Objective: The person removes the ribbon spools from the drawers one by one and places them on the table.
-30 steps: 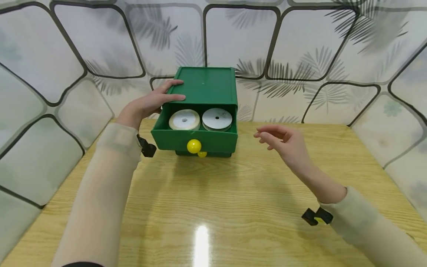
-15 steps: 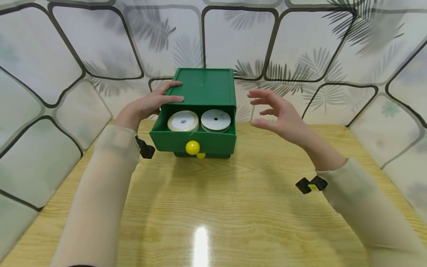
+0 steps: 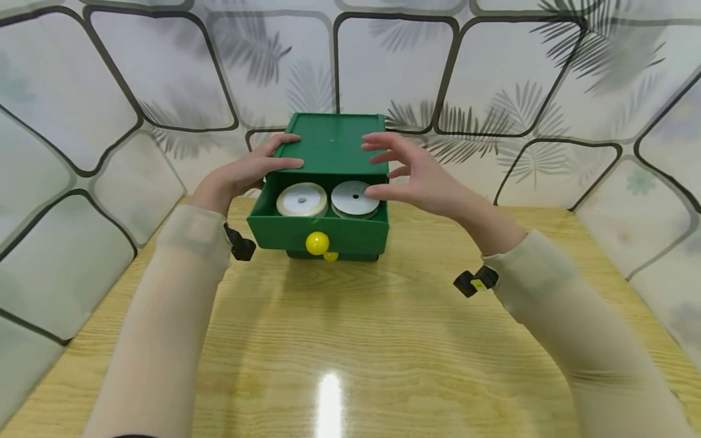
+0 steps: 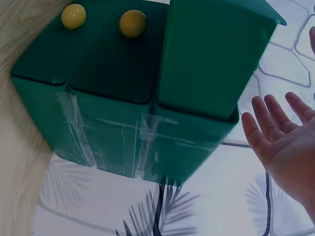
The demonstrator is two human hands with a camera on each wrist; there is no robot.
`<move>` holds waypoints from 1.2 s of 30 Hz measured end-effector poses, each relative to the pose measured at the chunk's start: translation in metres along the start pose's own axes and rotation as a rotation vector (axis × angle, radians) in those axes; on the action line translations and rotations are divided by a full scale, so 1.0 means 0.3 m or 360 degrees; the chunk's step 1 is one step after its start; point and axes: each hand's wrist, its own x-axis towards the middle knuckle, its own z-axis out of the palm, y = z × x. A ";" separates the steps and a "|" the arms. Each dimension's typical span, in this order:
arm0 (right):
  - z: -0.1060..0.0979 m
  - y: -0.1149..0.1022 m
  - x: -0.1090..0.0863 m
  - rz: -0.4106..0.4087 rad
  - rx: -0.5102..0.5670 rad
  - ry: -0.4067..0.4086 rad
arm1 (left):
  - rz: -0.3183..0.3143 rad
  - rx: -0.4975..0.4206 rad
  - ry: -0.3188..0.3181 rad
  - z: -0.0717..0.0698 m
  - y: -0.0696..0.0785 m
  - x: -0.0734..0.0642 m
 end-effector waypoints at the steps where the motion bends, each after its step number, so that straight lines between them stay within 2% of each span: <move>1: 0.009 -0.002 0.009 0.0007 -0.0012 -0.0012 | 0.0001 0.0001 0.0000 0.000 0.000 0.001; 11: 0.096 -0.007 0.084 0.0051 -0.0019 -0.0202 | -0.0012 0.0008 0.0002 -0.002 0.001 0.004; 21: 0.149 -0.017 0.141 0.0056 -0.0067 -0.0390 | 0.0007 0.0028 -0.0003 0.000 0.002 -0.001; 26: 0.167 -0.019 0.176 0.0085 -0.0173 -0.0495 | 0.0012 0.0019 -0.0010 -0.001 0.000 -0.005; 32: 0.201 -0.033 0.210 0.0066 -0.0417 -0.0596 | 0.0027 0.0019 -0.0018 -0.003 -0.003 -0.009; 36: 0.221 -0.033 0.223 0.0069 -0.0486 -0.0652 | 0.0031 0.0014 -0.0020 -0.002 -0.002 -0.008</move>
